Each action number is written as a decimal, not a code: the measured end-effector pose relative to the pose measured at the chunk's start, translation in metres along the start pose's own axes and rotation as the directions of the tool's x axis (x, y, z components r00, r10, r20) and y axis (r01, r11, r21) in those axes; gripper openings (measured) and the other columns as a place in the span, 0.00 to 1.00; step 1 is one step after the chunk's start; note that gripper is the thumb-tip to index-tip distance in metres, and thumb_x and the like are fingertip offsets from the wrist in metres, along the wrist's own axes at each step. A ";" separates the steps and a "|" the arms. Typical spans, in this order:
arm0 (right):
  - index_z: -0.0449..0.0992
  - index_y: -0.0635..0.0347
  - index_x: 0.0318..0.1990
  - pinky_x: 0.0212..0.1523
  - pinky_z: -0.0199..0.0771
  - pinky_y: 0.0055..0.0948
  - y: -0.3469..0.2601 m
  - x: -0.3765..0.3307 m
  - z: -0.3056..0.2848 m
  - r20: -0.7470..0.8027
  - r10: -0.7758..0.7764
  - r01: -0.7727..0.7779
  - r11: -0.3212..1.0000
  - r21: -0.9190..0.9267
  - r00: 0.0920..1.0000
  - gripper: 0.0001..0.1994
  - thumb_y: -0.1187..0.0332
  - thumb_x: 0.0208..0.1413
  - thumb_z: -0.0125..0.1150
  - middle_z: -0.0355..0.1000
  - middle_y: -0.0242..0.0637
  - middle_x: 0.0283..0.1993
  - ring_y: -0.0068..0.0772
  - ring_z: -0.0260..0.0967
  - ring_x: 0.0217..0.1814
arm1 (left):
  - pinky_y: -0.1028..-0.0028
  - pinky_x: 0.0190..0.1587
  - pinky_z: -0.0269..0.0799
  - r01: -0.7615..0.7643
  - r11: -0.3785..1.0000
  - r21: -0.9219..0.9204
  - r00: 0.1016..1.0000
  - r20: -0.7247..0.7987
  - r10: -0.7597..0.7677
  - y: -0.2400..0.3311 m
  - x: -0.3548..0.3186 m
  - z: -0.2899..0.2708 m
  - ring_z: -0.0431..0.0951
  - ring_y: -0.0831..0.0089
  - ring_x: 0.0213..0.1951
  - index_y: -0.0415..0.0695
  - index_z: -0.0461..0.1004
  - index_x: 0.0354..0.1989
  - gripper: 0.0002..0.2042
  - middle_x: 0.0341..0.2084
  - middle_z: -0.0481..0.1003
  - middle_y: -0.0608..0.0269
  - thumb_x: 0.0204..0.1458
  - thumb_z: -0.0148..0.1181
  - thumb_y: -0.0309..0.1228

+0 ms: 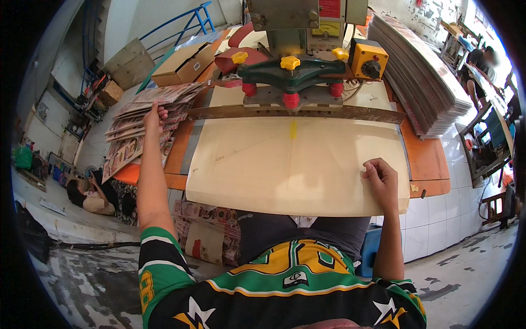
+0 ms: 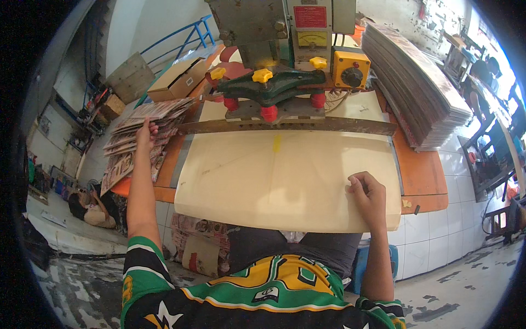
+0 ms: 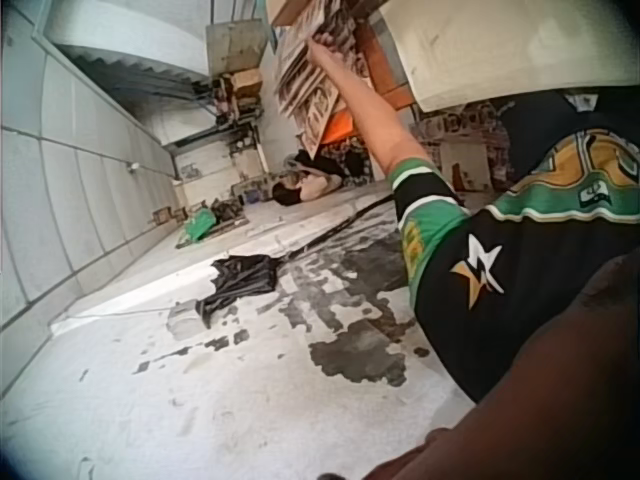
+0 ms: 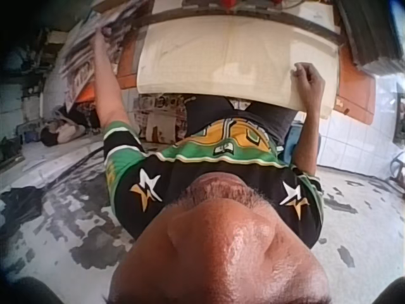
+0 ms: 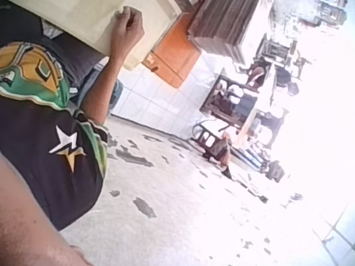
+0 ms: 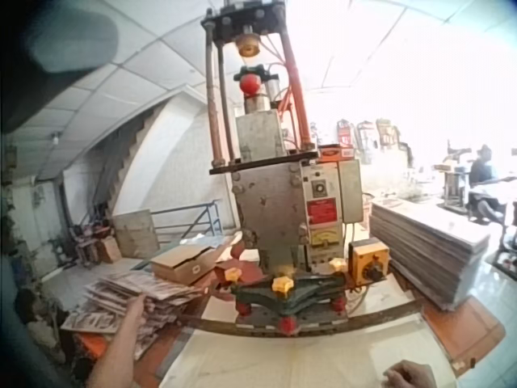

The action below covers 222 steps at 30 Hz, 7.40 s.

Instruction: The person picks up a strip of printed plastic labels, positions it under a heat-sealing machine, presses the machine down to seal the edges, and then stacks the finished bag onto a pile.

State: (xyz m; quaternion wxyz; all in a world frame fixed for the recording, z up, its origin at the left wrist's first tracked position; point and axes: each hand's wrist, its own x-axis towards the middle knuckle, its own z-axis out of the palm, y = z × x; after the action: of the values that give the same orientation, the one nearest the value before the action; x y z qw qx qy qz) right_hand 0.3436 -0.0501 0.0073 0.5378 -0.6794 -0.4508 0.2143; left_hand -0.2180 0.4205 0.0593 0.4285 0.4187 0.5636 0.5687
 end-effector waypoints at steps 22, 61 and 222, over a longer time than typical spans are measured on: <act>0.79 0.68 0.41 0.36 0.74 0.24 -0.003 0.000 0.000 0.019 -0.030 0.031 0.997 -0.074 0.999 0.09 0.69 0.65 0.58 0.77 0.37 0.27 0.22 0.77 0.32 | 0.81 0.18 0.60 -0.107 0.994 0.000 0.989 0.103 0.106 -0.004 -0.020 0.020 0.78 0.79 0.22 0.43 0.77 0.36 0.19 0.24 0.79 0.67 0.63 0.60 0.50; 0.80 0.66 0.46 0.21 0.66 0.19 -0.020 0.162 -0.318 -0.620 -0.129 -0.043 0.966 -0.255 0.774 0.20 0.55 0.60 0.65 0.78 0.37 0.36 0.18 0.70 0.26 | 0.81 0.19 0.63 -0.237 0.970 -0.047 0.923 0.301 0.240 -0.080 -0.313 0.049 0.68 0.83 0.17 0.39 0.73 0.34 0.18 0.15 0.68 0.68 0.70 0.50 0.42; 0.71 0.74 0.56 0.58 0.82 0.40 -0.059 0.251 -0.290 -0.657 0.084 0.394 0.741 0.544 0.749 0.13 0.79 0.67 0.51 0.75 0.52 0.55 0.45 0.76 0.56 | 0.83 0.21 0.60 -0.273 0.962 -0.007 0.919 0.294 0.263 -0.087 -0.313 0.048 0.67 0.84 0.18 0.39 0.73 0.34 0.15 0.17 0.70 0.68 0.69 0.53 0.38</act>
State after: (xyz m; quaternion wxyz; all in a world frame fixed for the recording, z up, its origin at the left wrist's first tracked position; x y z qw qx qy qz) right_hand 0.6722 0.0070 0.2058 0.8773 -0.4352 -0.1927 0.0623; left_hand -0.0823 0.1340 -0.0247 0.4182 0.5783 0.4412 0.5441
